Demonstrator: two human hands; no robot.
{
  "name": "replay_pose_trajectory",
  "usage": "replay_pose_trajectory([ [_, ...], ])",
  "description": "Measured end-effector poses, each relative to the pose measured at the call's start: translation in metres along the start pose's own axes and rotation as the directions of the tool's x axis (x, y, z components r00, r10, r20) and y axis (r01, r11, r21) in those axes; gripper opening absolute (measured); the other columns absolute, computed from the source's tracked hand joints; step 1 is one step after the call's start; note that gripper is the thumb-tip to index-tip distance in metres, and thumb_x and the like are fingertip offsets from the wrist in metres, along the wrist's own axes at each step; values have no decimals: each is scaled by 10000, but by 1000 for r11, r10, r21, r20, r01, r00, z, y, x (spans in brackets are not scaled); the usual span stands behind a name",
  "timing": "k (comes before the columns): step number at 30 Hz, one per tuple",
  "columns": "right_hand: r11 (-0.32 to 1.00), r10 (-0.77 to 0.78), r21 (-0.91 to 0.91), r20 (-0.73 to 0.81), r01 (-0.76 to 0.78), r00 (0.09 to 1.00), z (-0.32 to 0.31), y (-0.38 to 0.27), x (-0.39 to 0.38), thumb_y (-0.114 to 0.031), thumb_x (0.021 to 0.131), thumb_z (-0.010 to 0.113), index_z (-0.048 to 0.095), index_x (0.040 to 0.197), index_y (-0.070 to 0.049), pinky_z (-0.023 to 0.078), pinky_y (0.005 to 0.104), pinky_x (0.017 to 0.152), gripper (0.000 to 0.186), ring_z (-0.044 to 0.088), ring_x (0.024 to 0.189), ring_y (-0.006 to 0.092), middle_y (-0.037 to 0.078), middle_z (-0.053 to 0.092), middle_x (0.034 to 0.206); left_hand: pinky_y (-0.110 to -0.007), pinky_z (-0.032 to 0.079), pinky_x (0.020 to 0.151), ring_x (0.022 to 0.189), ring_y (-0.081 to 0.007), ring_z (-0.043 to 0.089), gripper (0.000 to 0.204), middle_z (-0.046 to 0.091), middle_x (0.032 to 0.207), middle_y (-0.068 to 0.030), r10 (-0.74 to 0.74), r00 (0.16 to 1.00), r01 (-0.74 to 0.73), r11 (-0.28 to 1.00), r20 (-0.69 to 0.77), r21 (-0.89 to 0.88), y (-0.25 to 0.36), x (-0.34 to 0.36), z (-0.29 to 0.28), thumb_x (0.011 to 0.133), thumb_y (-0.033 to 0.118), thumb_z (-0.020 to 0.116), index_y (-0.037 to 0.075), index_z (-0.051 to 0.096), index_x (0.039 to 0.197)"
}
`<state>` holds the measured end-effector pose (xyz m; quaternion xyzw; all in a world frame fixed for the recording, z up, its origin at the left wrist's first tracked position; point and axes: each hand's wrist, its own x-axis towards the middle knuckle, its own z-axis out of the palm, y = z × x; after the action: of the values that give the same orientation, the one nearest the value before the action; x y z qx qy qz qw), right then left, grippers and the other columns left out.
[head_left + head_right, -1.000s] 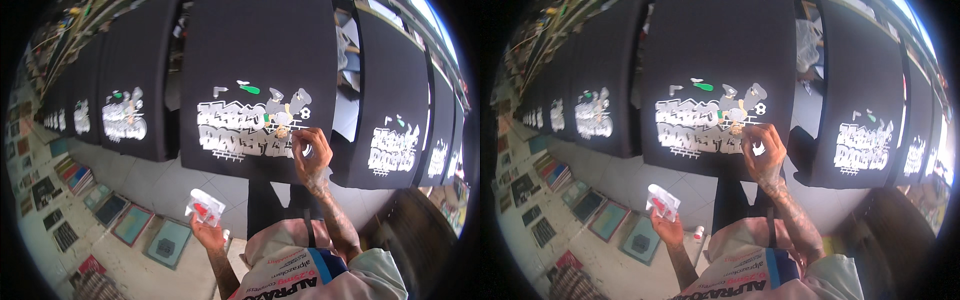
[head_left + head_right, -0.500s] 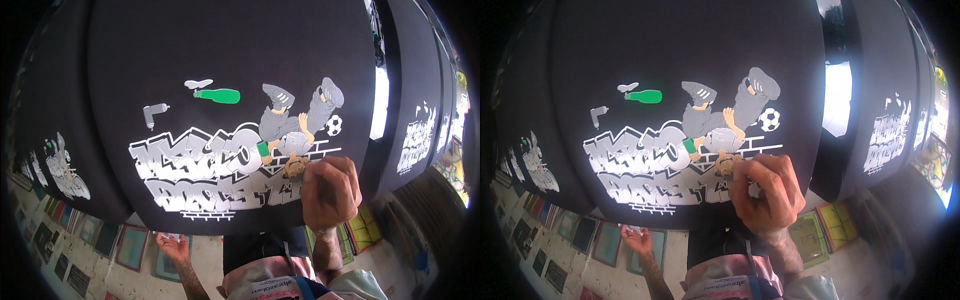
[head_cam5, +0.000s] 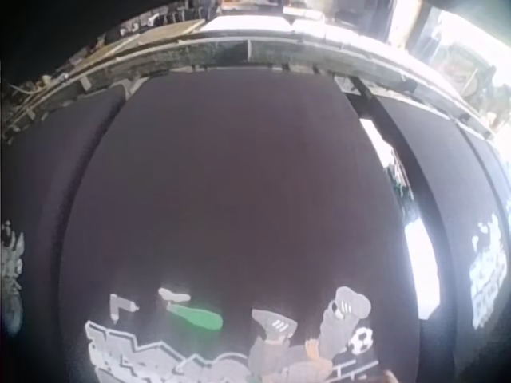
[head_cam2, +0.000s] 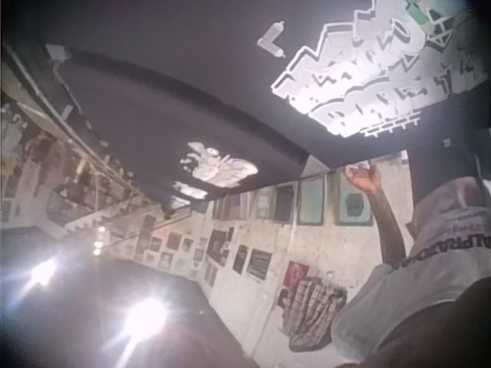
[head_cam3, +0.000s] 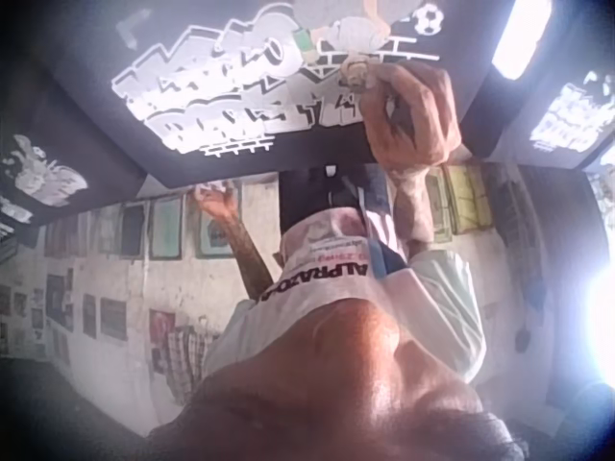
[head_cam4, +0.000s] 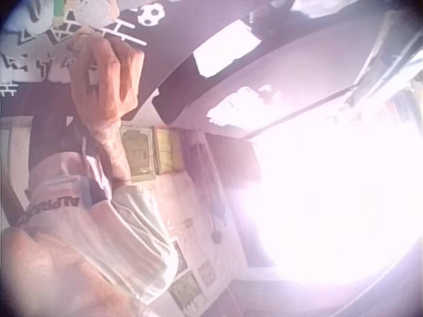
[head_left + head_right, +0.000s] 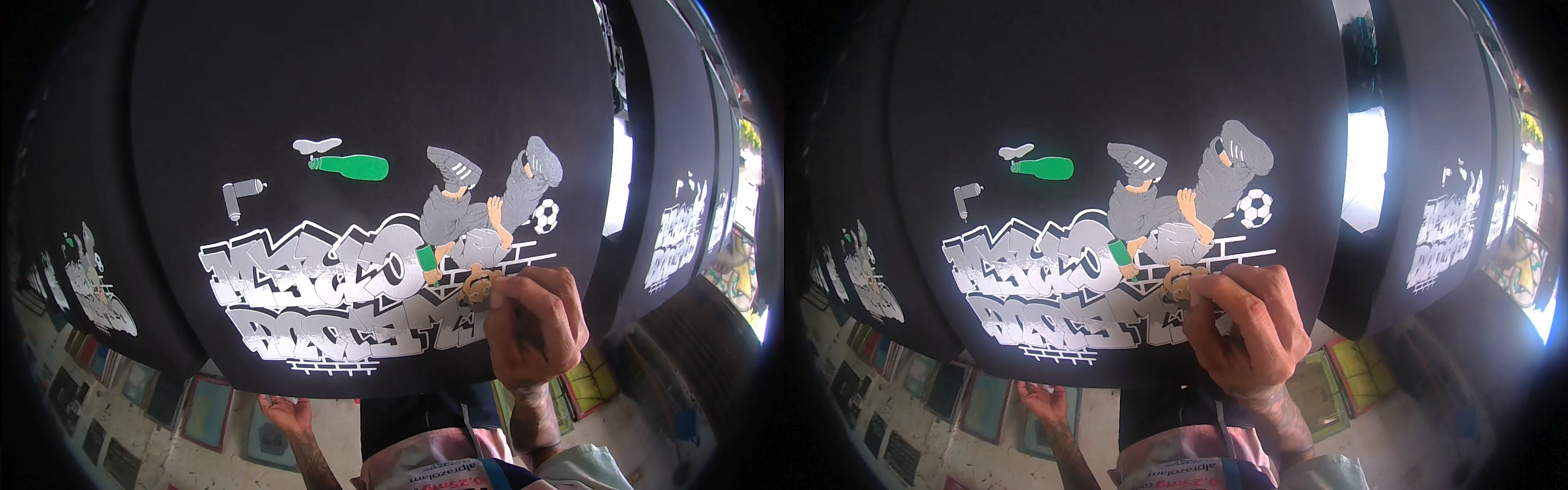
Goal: The person hand-paints details on a series of black T-shirts laid out on tables. They use a small brush and a palette with red paint to add color to a cartoon character and other elements on each shirt, moving from one shirt to the next.
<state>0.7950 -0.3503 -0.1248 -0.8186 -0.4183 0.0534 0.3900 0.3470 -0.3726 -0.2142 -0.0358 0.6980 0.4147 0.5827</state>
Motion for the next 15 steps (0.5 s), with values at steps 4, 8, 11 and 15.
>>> replay_pose_trajectory([
  [4, 1000, 2, -3, -1, -2, 1000, 1, 1, -1, 125, 638, 748, 700, 908, -9, 477, 298, 555, 304, 610, 664, 195, 93, 647, 789, -367, 593, 821, 1015, -143, 677, 349, 704, 1160, 6, -22, 999, 23, 999, 29, -44, -3, 3, -7, 963, 371, 547, 138, 665, 1194],
  [8, 1000, 16, -4, 10, -16, 1000, 1, 0, -1, 120, 652, 758, 701, 908, -13, 479, 298, 556, 294, 611, 671, 193, 89, 645, 794, -364, 602, 811, 994, -138, 684, 335, 703, 1162, 2, -25, 999, 27, 998, 40, -51, -4, 3, -7, 956, 357, 552, 137, 670, 1179],
  [11, 1000, 23, -12, 14, -23, 1000, 1, -1, -1, 119, 657, 760, 702, 908, -14, 481, 297, 557, 290, 611, 671, 191, 87, 645, 795, -388, 610, 840, 1020, -142, 690, 362, 707, 1185, -9, -42, 997, 46, 996, 59, -73, -4, 8, -17, 971, 370, 526, 124, 675, 1190],
  [15, 1000, 16, -21, 13, -16, 1000, 1, -1, -1, 118, 660, 761, 704, 905, -17, 483, 295, 555, 286, 609, 669, 187, 84, 646, 794, -397, 616, 825, 1016, -140, 690, 359, 708, 1172, -3, -51, 997, 56, 995, 61, -79, -4, 8, -16, 970, 370, 527, 125, 672, 1188],
])
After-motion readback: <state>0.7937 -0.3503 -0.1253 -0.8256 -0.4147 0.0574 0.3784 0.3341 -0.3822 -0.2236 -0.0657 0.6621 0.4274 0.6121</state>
